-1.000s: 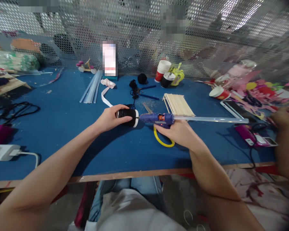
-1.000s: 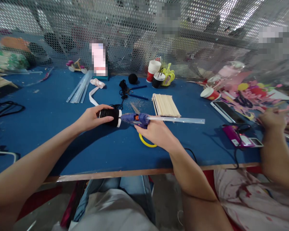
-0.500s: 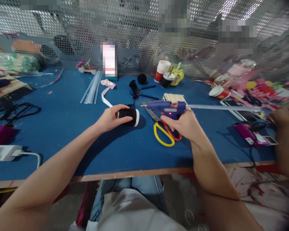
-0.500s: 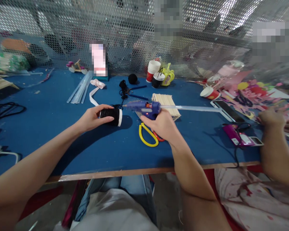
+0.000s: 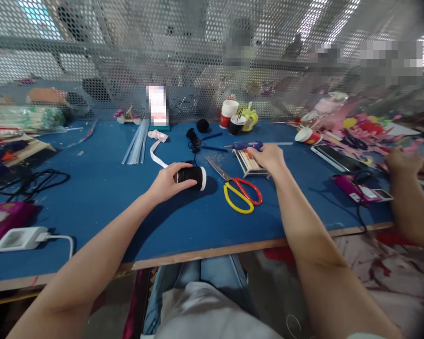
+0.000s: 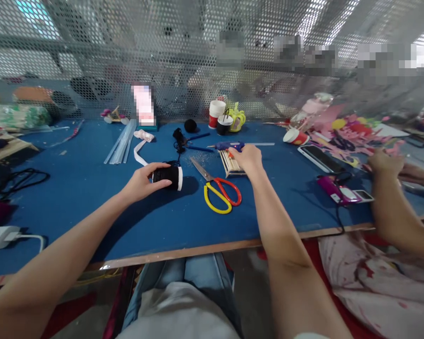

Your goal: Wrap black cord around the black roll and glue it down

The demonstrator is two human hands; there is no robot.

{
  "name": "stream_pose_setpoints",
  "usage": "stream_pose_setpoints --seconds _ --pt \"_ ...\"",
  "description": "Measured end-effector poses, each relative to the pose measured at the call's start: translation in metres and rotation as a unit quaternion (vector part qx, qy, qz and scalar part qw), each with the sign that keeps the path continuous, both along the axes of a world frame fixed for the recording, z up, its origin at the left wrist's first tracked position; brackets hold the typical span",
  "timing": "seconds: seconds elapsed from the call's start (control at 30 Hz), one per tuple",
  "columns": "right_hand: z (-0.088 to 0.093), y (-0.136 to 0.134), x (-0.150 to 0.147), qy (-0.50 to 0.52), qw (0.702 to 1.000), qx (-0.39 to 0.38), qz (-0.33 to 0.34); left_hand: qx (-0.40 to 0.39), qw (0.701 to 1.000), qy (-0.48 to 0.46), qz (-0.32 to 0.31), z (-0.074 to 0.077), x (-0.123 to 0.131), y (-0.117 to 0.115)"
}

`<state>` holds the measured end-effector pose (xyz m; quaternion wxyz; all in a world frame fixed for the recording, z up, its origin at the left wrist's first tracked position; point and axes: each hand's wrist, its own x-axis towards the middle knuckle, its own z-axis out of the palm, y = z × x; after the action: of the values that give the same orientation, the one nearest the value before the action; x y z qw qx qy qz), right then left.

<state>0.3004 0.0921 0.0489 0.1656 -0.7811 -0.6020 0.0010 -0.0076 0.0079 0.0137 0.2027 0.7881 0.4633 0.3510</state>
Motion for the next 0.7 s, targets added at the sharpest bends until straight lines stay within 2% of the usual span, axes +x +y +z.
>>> stream_pose_setpoints --seconds 0.13,0.2,0.27,0.33,0.4,0.47,0.6,0.7 --pt "-0.005 0.001 -0.002 -0.032 0.999 -0.022 -0.030 0.015 1.000 -0.007 -0.011 0.001 0.001 -0.001" --pt "-0.001 -0.006 -0.006 -0.048 0.998 0.029 -0.021 0.024 1.000 -0.011 -0.012 0.002 0.001 -0.002" --pt "0.008 -0.019 -0.017 -0.050 0.991 0.121 0.033 0.039 0.999 -0.014 -0.017 0.003 0.002 -0.003" --pt "0.017 -0.035 -0.036 -0.001 0.972 0.176 0.154 0.059 0.998 -0.012 -0.030 0.005 0.003 -0.004" --pt "0.024 -0.050 -0.059 0.087 0.944 0.132 0.289 0.078 0.996 0.000 -0.054 0.006 0.004 -0.005" --pt "0.026 -0.059 -0.081 0.163 0.910 0.039 0.380 0.095 0.992 0.011 -0.077 0.006 0.006 -0.008" --pt "0.013 -0.063 -0.102 0.272 0.861 -0.095 0.419 0.106 0.988 0.025 -0.105 0.008 0.009 -0.012" --pt "0.001 -0.064 -0.104 0.328 0.832 -0.110 0.433 0.109 0.988 0.043 -0.104 0.009 0.011 -0.014"
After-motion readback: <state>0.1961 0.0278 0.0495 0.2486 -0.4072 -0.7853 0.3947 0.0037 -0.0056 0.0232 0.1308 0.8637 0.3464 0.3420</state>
